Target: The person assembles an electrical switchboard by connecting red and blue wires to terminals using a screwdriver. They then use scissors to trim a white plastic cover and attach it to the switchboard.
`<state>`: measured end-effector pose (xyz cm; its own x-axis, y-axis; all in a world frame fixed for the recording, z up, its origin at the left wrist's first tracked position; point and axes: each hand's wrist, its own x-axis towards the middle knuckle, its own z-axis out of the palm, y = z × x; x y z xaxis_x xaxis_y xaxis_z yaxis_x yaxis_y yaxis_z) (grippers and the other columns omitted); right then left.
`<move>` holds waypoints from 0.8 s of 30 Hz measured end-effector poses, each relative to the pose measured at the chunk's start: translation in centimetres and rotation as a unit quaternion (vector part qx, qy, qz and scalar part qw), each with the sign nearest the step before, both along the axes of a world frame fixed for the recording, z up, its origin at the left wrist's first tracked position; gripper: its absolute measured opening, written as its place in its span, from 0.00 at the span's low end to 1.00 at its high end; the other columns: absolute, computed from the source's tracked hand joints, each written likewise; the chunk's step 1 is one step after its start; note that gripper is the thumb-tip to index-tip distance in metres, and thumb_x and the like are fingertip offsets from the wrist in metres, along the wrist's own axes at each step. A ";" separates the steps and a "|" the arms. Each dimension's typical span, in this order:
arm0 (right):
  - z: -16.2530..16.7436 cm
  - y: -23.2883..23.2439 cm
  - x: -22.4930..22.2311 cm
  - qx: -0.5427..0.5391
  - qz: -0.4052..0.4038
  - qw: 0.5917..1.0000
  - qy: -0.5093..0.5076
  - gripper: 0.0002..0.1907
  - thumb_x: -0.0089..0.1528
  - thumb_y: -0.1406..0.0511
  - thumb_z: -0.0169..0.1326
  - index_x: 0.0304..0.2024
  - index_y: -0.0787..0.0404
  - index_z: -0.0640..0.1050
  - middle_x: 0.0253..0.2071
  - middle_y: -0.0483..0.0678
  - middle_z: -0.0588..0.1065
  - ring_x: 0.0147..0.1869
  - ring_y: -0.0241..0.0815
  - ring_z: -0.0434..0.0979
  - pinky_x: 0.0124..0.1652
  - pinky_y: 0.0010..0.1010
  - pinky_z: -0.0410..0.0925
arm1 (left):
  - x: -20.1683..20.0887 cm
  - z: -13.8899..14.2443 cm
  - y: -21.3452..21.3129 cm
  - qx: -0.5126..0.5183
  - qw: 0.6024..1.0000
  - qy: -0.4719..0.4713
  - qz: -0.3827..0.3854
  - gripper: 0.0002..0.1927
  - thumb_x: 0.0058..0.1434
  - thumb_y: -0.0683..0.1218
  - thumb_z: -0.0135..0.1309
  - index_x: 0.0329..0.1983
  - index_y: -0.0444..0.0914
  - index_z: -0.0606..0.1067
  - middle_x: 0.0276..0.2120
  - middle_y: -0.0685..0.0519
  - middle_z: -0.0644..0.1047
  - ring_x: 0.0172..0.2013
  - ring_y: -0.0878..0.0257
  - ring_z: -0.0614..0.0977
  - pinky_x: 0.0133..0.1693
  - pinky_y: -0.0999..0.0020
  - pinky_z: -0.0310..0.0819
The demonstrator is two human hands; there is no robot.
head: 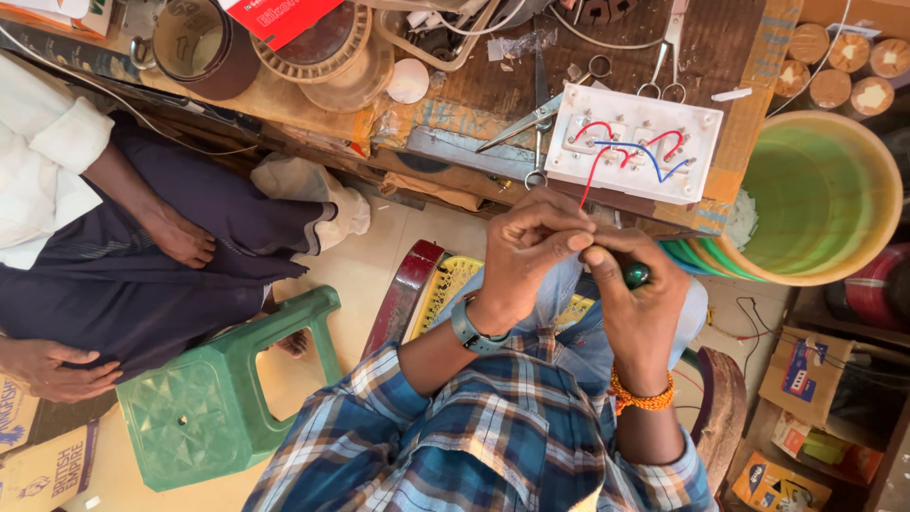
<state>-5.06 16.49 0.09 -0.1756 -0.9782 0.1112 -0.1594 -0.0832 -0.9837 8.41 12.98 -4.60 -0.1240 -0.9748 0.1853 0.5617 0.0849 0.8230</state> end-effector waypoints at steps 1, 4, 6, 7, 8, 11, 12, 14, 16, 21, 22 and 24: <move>-0.1 0.0 0.1 -0.008 -0.001 1.000 -0.010 0.04 0.66 0.74 0.60 0.44 0.70 0.80 0.41 0.47 0.79 0.43 0.32 0.76 0.46 0.23 0.70 | -0.3 0.1 -0.1 0.019 1.000 0.019 -0.008 0.05 0.70 0.38 0.64 0.44 0.30 0.80 0.47 0.49 0.74 0.45 0.68 0.80 0.48 0.74 0.77; 0.1 -0.1 -0.1 0.005 -0.021 1.000 0.019 0.04 0.65 0.75 0.62 0.43 0.69 0.81 0.39 0.48 0.79 0.42 0.32 0.75 0.46 0.22 0.69 | -0.6 1.4 -0.8 0.037 0.999 0.006 -0.025 0.08 0.68 0.41 0.66 0.46 0.33 0.80 0.51 0.49 0.72 0.45 0.67 0.79 0.48 0.72 0.77; 0.6 -0.4 -0.8 -0.007 -0.060 0.997 0.038 0.05 0.65 0.76 0.62 0.43 0.68 0.81 0.41 0.48 0.80 0.43 0.32 0.75 0.45 0.22 0.69 | -0.3 2.6 -2.1 -0.005 0.995 -0.093 -0.029 0.17 0.61 0.47 0.65 0.52 0.37 0.79 0.64 0.53 0.69 0.46 0.66 0.78 0.48 0.69 0.77; 0.9 -0.7 -1.3 -0.013 -0.079 0.996 0.047 0.06 0.64 0.76 0.62 0.44 0.67 0.82 0.42 0.48 0.80 0.43 0.32 0.75 0.45 0.22 0.69 | -0.1 3.2 -2.7 -0.092 0.972 -0.214 0.037 0.22 0.58 0.49 0.66 0.54 0.37 0.78 0.64 0.52 0.69 0.50 0.61 0.76 0.52 0.64 0.73; 1.4 -1.0 -2.2 -0.045 -0.074 0.995 0.049 0.06 0.65 0.78 0.63 0.44 0.68 0.82 0.43 0.48 0.80 0.45 0.32 0.77 0.48 0.21 0.69 | 0.1 3.8 -3.4 -0.175 0.922 -0.332 0.101 0.27 0.55 0.52 0.67 0.56 0.36 0.77 0.63 0.52 0.68 0.54 0.56 0.73 0.57 0.59 0.69; 3.1 -2.0 -4.4 0.006 -0.203 0.979 0.022 0.10 0.55 0.76 0.60 0.39 0.62 0.80 0.37 0.41 0.78 0.36 0.29 0.77 0.36 0.19 0.69 | -0.2 4.2 -6.0 -0.267 0.821 -0.484 0.144 0.30 0.58 0.56 0.66 0.62 0.40 0.76 0.66 0.50 0.65 0.63 0.49 0.68 0.67 0.51 0.59; 3.6 -2.4 -5.1 -0.047 -0.190 0.979 0.052 0.09 0.60 0.77 0.63 0.41 0.64 0.81 0.40 0.43 0.78 0.40 0.31 0.76 0.39 0.19 0.69 | -0.5 3.9 -6.6 -0.275 0.807 -0.503 0.137 0.29 0.62 0.57 0.66 0.64 0.43 0.76 0.68 0.49 0.64 0.65 0.49 0.66 0.70 0.50 0.57; 4.8 -3.5 -6.6 -0.101 -0.156 0.977 0.108 0.08 0.65 0.79 0.66 0.44 0.67 0.81 0.43 0.47 0.78 0.44 0.32 0.75 0.42 0.20 0.67 | -0.5 3.0 -7.3 -0.275 0.793 -0.525 0.144 0.24 0.63 0.55 0.66 0.61 0.46 0.76 0.69 0.52 0.65 0.65 0.49 0.67 0.68 0.53 0.59; 5.7 -4.9 -7.5 -0.108 -0.107 0.972 0.179 0.08 0.66 0.79 0.66 0.45 0.68 0.82 0.43 0.50 0.79 0.43 0.34 0.75 0.42 0.21 0.65 | -0.5 1.8 -7.5 -0.272 0.780 -0.543 0.150 0.21 0.64 0.52 0.65 0.59 0.48 0.76 0.70 0.53 0.65 0.66 0.50 0.68 0.67 0.55 0.60; 5.5 -10.6 -7.6 -0.097 0.047 0.925 0.365 0.08 0.61 0.77 0.66 0.42 0.66 0.84 0.37 0.54 0.80 0.36 0.42 0.76 0.35 0.29 0.67 | -0.7 -0.5 -6.1 -0.257 0.760 -0.572 0.173 0.22 0.66 0.46 0.63 0.63 0.46 0.75 0.71 0.51 0.63 0.68 0.47 0.67 0.71 0.50 0.59; 5.1 -11.6 -7.3 -0.073 0.061 0.923 0.372 0.08 0.58 0.75 0.67 0.40 0.66 0.84 0.34 0.55 0.79 0.32 0.43 0.76 0.30 0.31 0.66 | -0.8 -0.7 -5.9 -0.249 0.766 -0.568 0.169 0.23 0.66 0.46 0.62 0.64 0.47 0.75 0.72 0.50 0.63 0.69 0.47 0.66 0.70 0.50 0.59; 4.1 -12.9 -6.6 -0.068 0.104 0.922 0.366 0.05 0.63 0.72 0.66 0.41 0.63 0.84 0.37 0.52 0.80 0.37 0.42 0.79 0.37 0.31 0.69 | -0.9 -1.0 -5.9 -0.232 0.778 -0.560 0.163 0.23 0.67 0.45 0.62 0.65 0.48 0.74 0.73 0.50 0.62 0.70 0.45 0.66 0.70 0.51 0.59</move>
<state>-11.67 3.64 4.23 0.1855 -0.9505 0.2492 -0.7426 -0.3017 -0.5979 7.54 7.10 -5.57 -0.2212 -0.8492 0.4796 -0.6002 0.5061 0.6193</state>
